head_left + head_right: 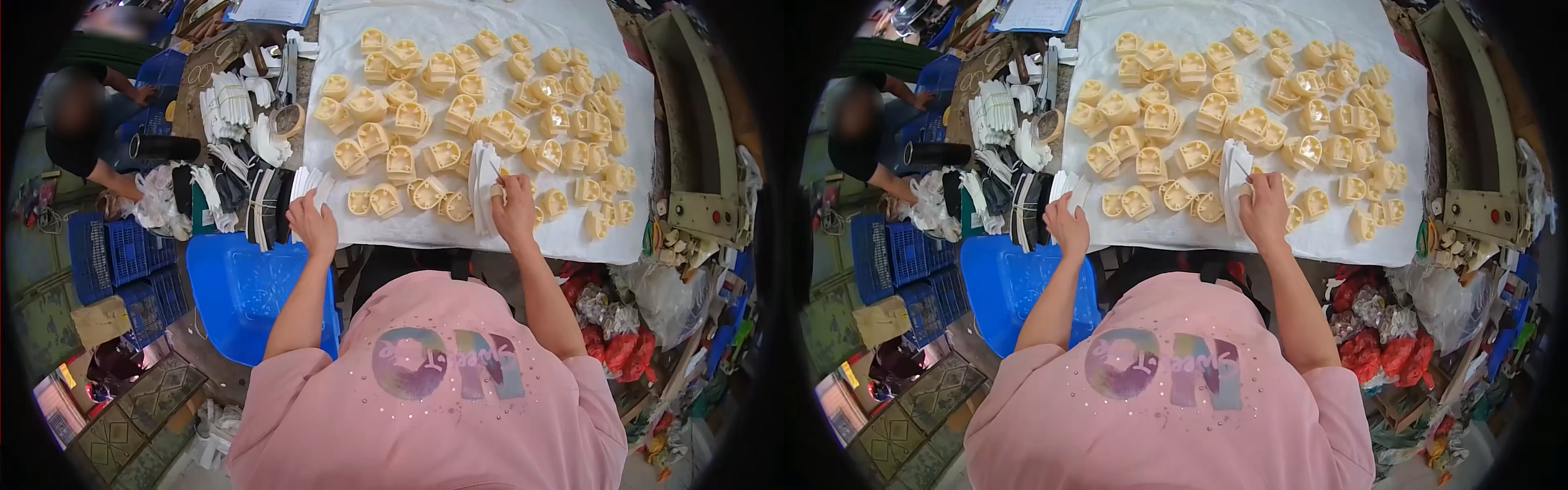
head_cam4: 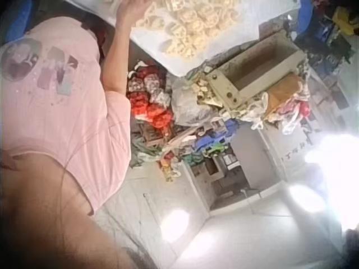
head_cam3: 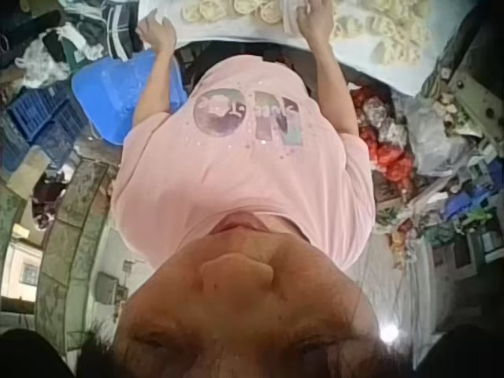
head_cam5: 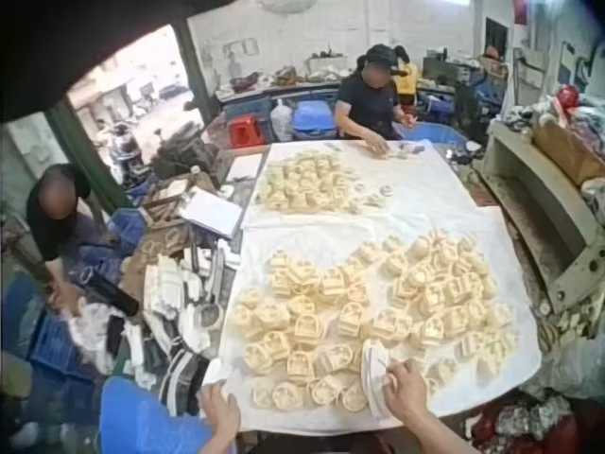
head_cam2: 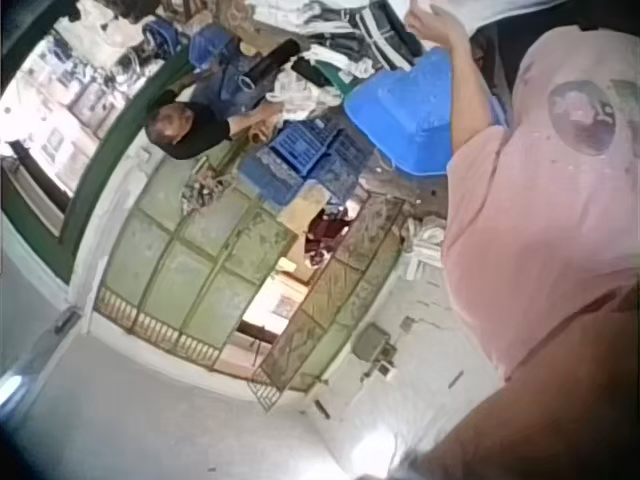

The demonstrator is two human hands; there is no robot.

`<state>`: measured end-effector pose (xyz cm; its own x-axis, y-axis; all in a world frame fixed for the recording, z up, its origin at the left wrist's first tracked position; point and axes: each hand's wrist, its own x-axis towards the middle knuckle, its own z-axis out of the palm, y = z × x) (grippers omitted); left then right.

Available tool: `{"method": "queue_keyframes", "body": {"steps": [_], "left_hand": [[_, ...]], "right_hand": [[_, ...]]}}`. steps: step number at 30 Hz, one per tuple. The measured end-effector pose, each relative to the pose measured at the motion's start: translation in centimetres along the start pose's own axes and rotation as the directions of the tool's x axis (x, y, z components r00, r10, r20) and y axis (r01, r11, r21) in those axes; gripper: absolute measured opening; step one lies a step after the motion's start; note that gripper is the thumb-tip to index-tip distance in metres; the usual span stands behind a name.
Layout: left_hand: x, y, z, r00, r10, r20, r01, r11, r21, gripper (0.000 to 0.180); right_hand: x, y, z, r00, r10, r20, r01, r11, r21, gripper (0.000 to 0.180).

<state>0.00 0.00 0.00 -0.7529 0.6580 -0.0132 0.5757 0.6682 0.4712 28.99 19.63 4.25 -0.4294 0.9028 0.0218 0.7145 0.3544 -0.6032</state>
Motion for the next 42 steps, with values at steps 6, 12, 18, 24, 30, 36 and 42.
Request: {"method": "queue_keyframes", "body": {"steps": [6,12,18,24,30,36,42], "left_hand": [[0.5,-0.3,-1.1,0.983,0.125,-0.135,-0.08,0.952,0.295,0.034],[0.9,2.5,-2.8,0.947,0.257,-0.196,-0.185,0.928,0.322,0.013],[0.2,14.1,-7.2,0.929,0.113,0.353,0.263,0.469,-0.843,0.014],[-2.1,19.8,-6.6,0.764,0.364,0.532,0.405,0.371,-0.835,0.022],[-3.4,22.6,-5.8,0.716,0.425,0.555,0.311,0.518,-0.797,0.025],[-4.2,24.0,-4.9,0.615,0.456,0.643,0.415,0.506,-0.756,0.026],[-3.8,24.0,-4.3,0.592,0.427,0.683,0.651,0.246,-0.718,0.031]], "right_hand": [[-0.2,0.1,-0.4,0.996,0.043,-0.077,-0.04,0.998,0.042,0.027],[-0.7,-1.0,-3.2,0.986,0.087,-0.14,-0.063,0.984,0.168,0.029],[-1.7,-6.0,-6.4,0.971,-0.188,0.148,0.135,0.94,0.313,0.046],[-1.6,-10.3,-8.6,0.953,-0.274,0.127,0.245,0.947,0.206,0.043],[-2.0,-9.2,-9.0,0.962,-0.273,0.026,0.272,0.961,0.053,0.038],[-1.9,-8.5,-9.1,0.969,-0.248,-0.019,0.249,0.964,0.096,0.033],[-1.3,-7.3,-9.1,0.975,-0.219,-0.025,0.196,0.808,0.556,0.037]]}}
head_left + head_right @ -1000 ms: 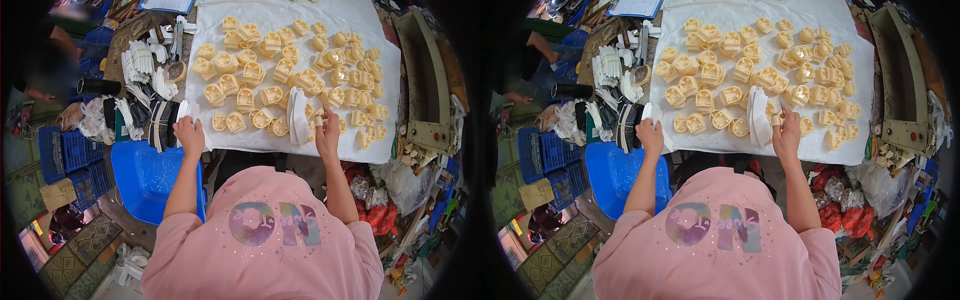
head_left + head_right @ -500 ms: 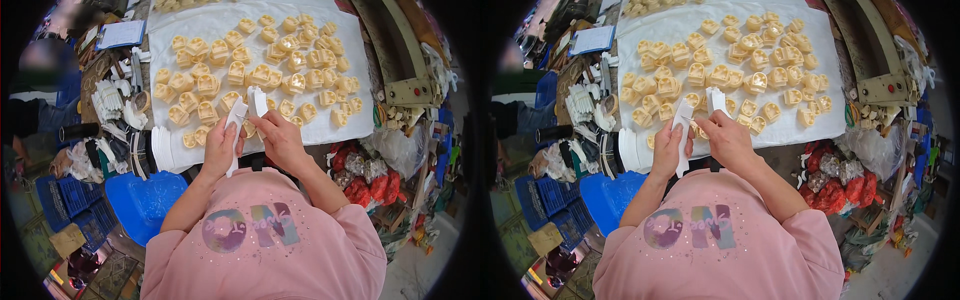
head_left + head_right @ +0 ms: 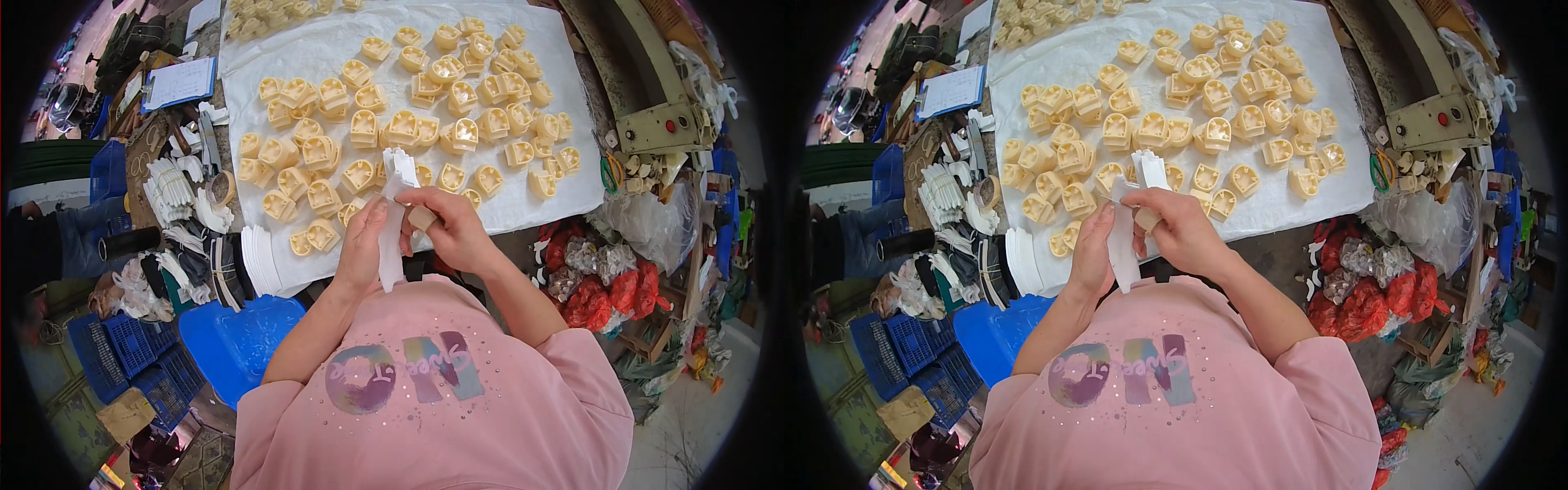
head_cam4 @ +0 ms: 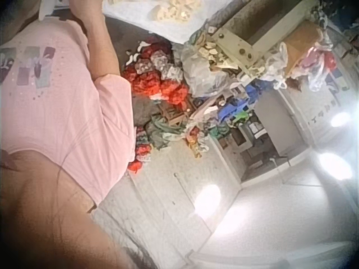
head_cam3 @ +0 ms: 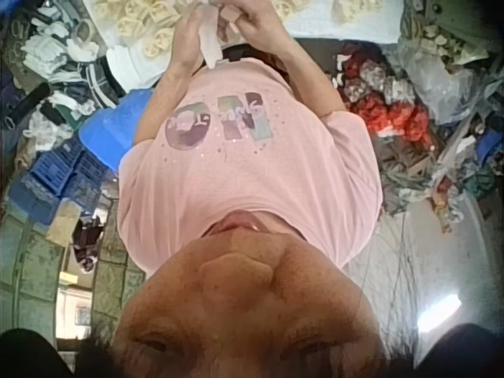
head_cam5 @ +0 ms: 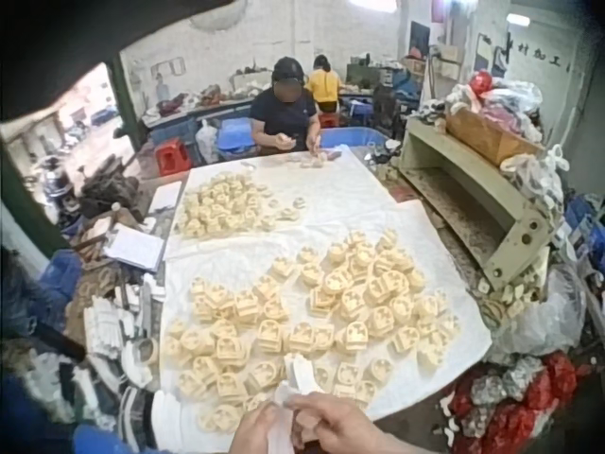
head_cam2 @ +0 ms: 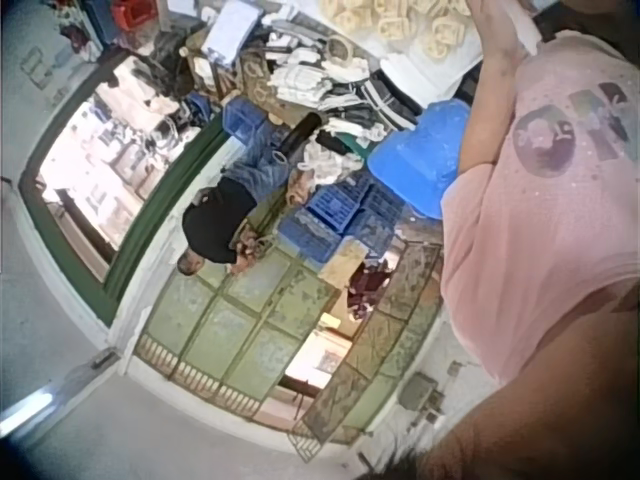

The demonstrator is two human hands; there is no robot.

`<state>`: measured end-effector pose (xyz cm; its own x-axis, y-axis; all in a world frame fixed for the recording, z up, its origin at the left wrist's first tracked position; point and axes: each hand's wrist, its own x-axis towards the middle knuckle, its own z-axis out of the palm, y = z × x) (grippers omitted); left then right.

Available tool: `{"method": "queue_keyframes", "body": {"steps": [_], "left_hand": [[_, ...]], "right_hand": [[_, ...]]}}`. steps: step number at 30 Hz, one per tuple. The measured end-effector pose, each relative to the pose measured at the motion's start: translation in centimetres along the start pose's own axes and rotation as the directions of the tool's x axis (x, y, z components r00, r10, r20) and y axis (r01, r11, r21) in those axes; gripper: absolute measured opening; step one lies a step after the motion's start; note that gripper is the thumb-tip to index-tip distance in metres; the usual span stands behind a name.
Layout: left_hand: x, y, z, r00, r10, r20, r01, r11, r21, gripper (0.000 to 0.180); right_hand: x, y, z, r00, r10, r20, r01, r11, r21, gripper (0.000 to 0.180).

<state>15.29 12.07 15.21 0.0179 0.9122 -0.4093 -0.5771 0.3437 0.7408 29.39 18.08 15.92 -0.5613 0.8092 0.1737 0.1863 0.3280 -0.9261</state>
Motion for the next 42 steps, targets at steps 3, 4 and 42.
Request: {"method": "queue_keyframes", "body": {"steps": [3,4,42], "left_hand": [[0.8,0.3,-0.6,0.999,-0.039,-0.032,0.034,0.992,-0.12,0.035],[1.0,0.6,-0.8,0.997,-0.04,-0.069,0.025,0.978,-0.205,0.036],[2.7,2.5,4.8,0.509,0.6,0.617,-0.731,-0.077,0.678,0.033]], "right_hand": [[-0.5,-0.3,-1.1,0.972,0.08,0.223,-0.17,0.889,0.425,0.044],[-0.7,-1.2,-2.0,0.925,0.026,0.379,-0.167,0.924,0.344,0.046],[-21.5,14.0,-12.6,0.488,0.476,-0.731,-0.76,0.645,-0.087,0.027]]}}
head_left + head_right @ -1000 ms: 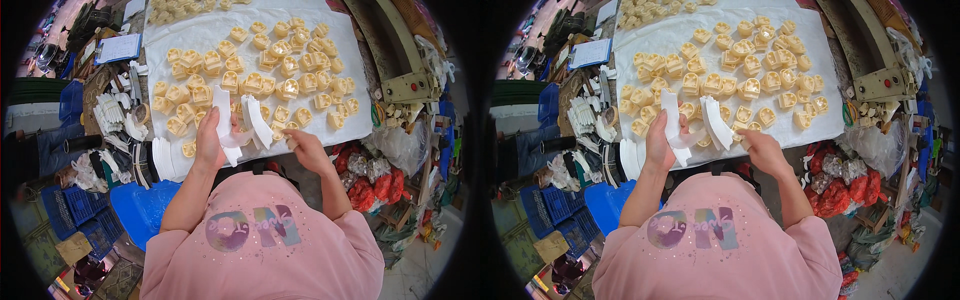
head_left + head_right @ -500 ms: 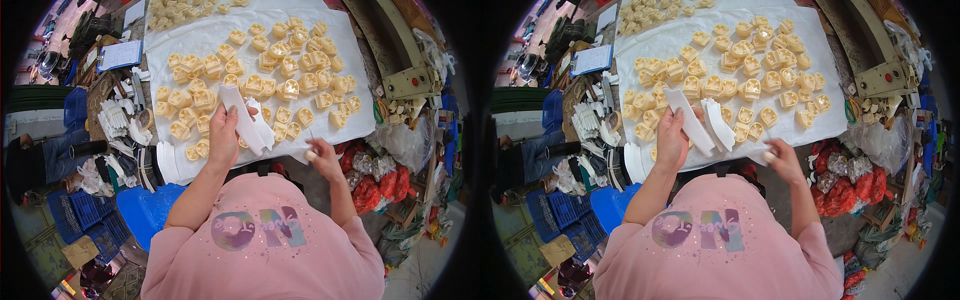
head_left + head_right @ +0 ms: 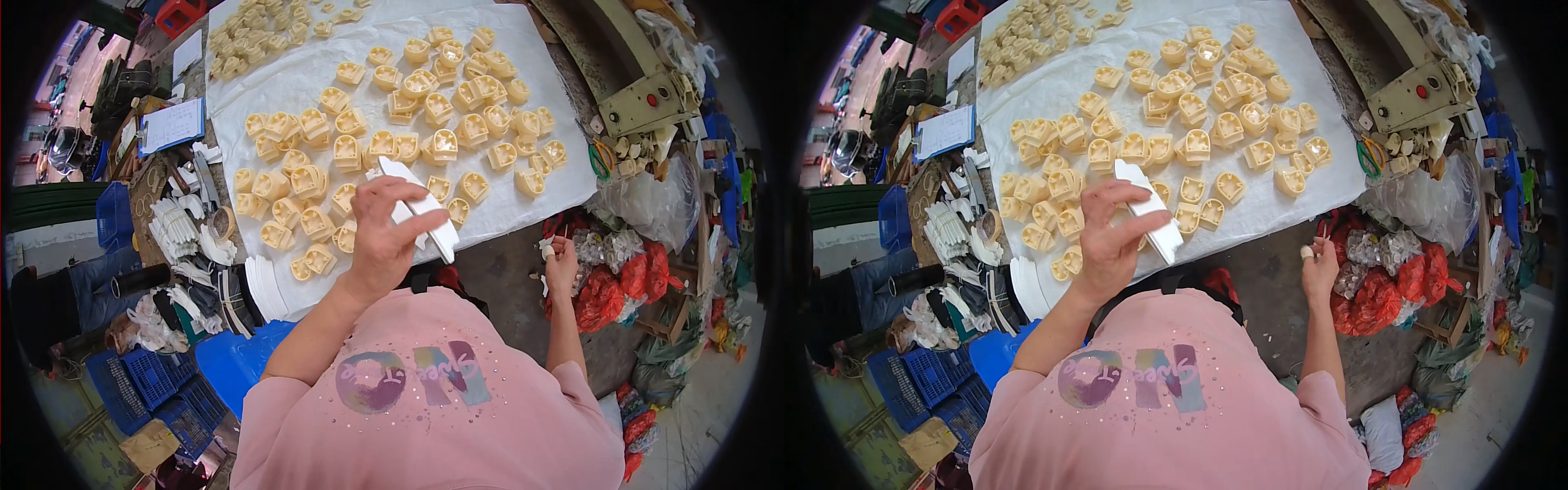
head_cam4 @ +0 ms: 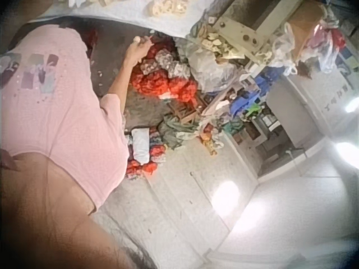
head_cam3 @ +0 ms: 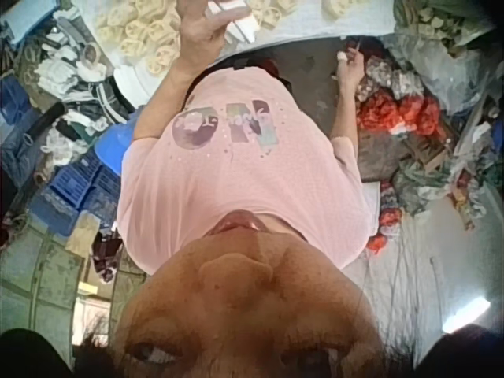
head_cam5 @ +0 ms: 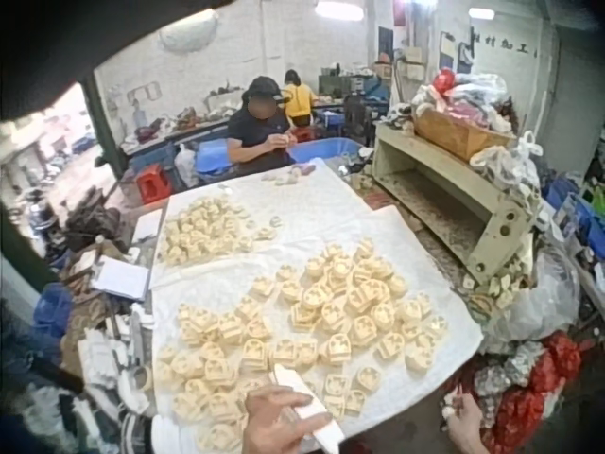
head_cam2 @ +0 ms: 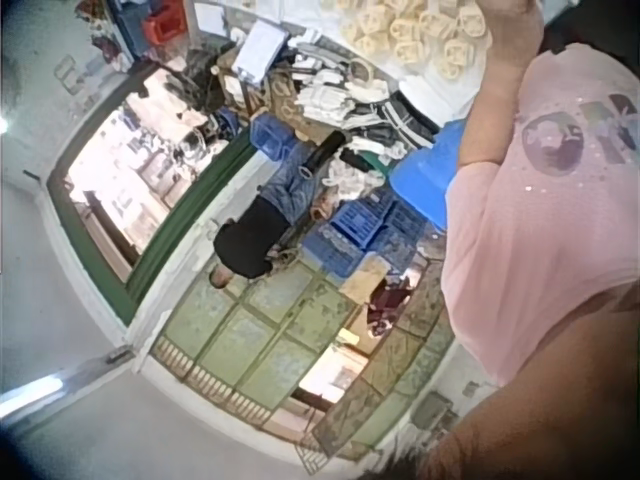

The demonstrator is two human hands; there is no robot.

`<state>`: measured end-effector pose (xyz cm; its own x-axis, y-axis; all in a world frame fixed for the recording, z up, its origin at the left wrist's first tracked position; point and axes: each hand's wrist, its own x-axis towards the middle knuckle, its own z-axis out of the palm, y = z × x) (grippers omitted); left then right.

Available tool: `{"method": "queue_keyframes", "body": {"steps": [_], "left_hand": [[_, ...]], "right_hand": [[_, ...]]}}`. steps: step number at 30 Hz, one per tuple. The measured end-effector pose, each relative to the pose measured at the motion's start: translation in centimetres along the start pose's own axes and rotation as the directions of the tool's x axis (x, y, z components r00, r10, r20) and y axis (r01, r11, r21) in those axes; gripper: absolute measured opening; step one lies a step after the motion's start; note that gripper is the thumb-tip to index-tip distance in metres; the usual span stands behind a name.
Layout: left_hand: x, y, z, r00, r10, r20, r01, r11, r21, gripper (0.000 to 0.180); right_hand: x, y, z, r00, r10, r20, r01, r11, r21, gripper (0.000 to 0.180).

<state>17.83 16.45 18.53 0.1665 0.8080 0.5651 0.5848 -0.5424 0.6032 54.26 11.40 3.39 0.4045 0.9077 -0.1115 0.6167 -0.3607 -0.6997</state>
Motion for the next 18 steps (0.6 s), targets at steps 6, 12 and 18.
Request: {"method": "queue_keyframes", "body": {"steps": [6,12,18], "left_hand": [[-1.7,0.1,2.3,0.99,0.13,0.052,-0.126,0.99,-0.068,0.037],[-3.2,0.0,1.2,0.96,-0.241,-0.144,0.215,0.961,-0.175,0.034],[-3.2,-0.6,-0.3,0.642,-0.681,0.351,0.582,0.136,-0.802,0.04]], "right_hand": [[-5.6,-19.5,0.7,0.815,-0.1,0.571,-0.331,0.728,0.6,0.037],[-6.7,-23.1,4.2,0.78,-0.185,0.598,-0.303,0.725,0.619,0.032],[-7.8,-22.3,5.6,0.561,-0.445,0.698,-0.052,0.823,0.566,0.035]]}}
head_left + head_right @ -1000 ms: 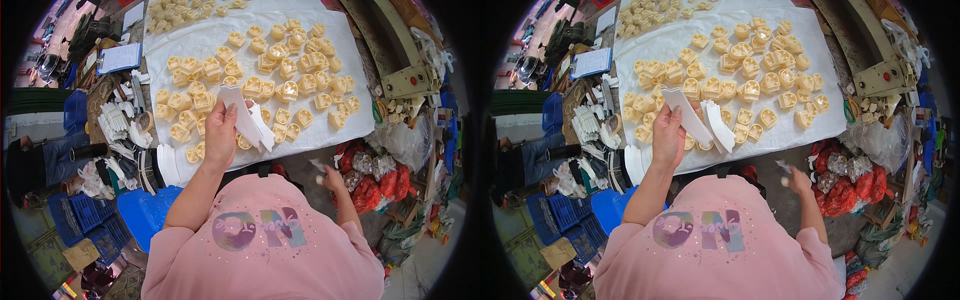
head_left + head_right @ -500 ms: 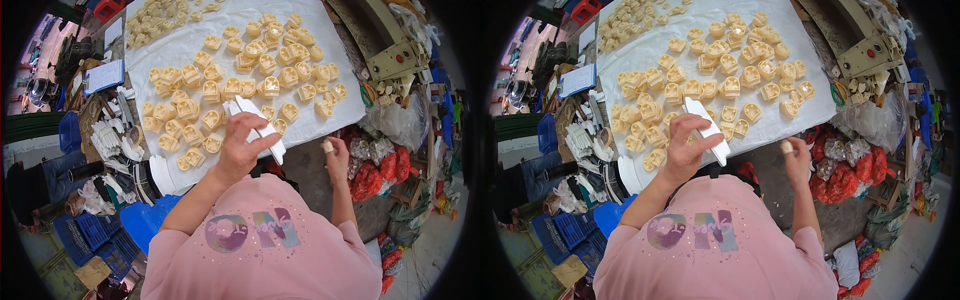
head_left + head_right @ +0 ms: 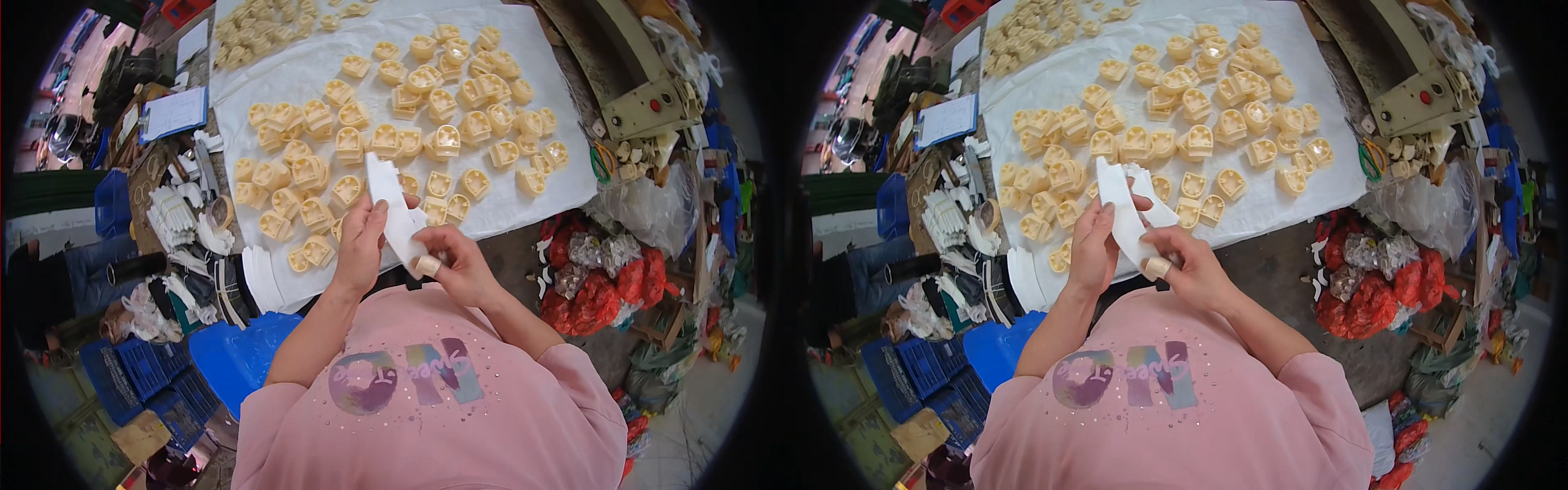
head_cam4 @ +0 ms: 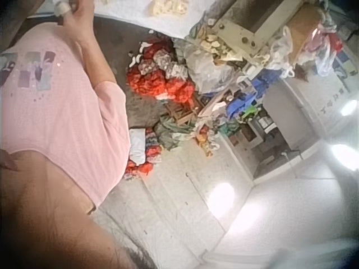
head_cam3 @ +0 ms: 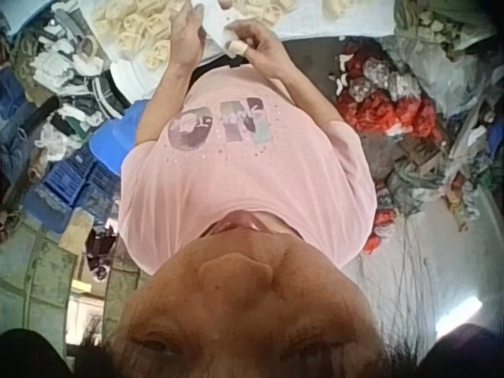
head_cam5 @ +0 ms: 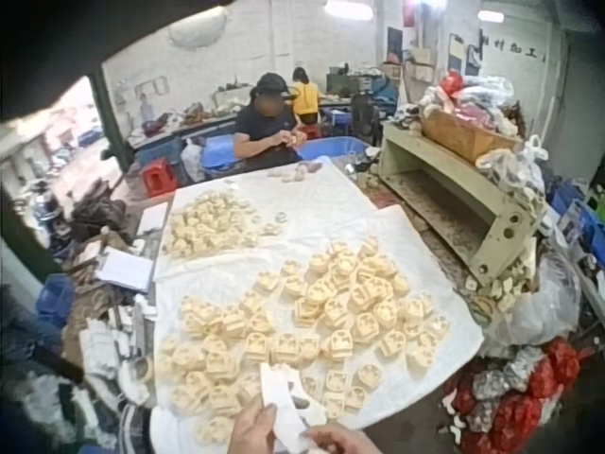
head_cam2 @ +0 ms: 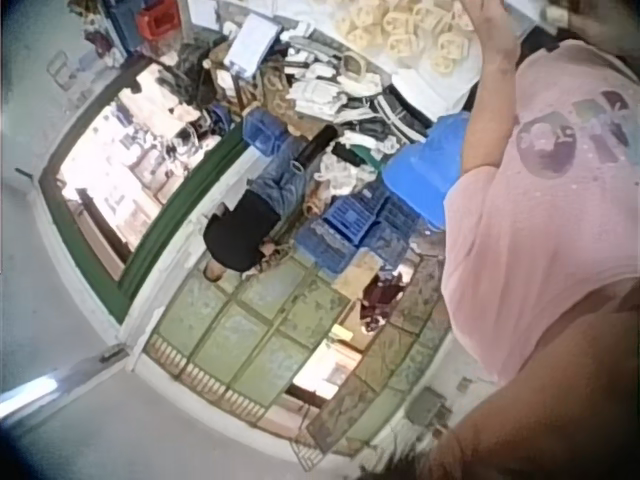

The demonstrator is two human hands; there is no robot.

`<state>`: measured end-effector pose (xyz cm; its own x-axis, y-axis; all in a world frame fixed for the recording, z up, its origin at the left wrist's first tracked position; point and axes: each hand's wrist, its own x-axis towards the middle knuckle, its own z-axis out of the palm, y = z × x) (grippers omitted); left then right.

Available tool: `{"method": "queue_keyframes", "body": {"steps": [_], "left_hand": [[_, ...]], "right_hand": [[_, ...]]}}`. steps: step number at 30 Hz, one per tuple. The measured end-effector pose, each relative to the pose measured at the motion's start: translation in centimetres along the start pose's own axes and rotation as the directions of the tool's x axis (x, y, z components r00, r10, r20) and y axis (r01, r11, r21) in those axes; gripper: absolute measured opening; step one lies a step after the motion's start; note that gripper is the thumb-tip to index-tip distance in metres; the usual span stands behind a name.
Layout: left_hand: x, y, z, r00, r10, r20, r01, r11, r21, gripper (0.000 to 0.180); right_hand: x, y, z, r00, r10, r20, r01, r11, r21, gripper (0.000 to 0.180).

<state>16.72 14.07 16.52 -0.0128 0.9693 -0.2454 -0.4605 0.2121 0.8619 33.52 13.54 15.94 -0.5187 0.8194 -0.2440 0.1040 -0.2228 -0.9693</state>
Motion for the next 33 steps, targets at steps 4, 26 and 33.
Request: {"method": "queue_keyframes", "body": {"steps": [4,26,33], "left_hand": [[0.0,-0.4,-0.8,0.995,0.054,-0.09,-0.029,0.965,0.26,0.033],[-1.1,-1.3,0.8,0.996,-0.052,-0.069,0.064,0.983,0.175,0.029],[-0.3,0.0,0.9,0.963,-0.263,-0.061,0.243,0.942,-0.233,0.037]], "right_hand": [[1.1,-0.6,-0.1,0.968,-0.226,-0.108,0.148,0.864,-0.481,0.038],[3.6,-2.0,-0.7,0.922,-0.388,-0.02,0.292,0.726,-0.622,0.044],[2.7,-2.9,-2.3,0.926,-0.341,0.164,0.364,0.921,-0.139,0.047]]}}
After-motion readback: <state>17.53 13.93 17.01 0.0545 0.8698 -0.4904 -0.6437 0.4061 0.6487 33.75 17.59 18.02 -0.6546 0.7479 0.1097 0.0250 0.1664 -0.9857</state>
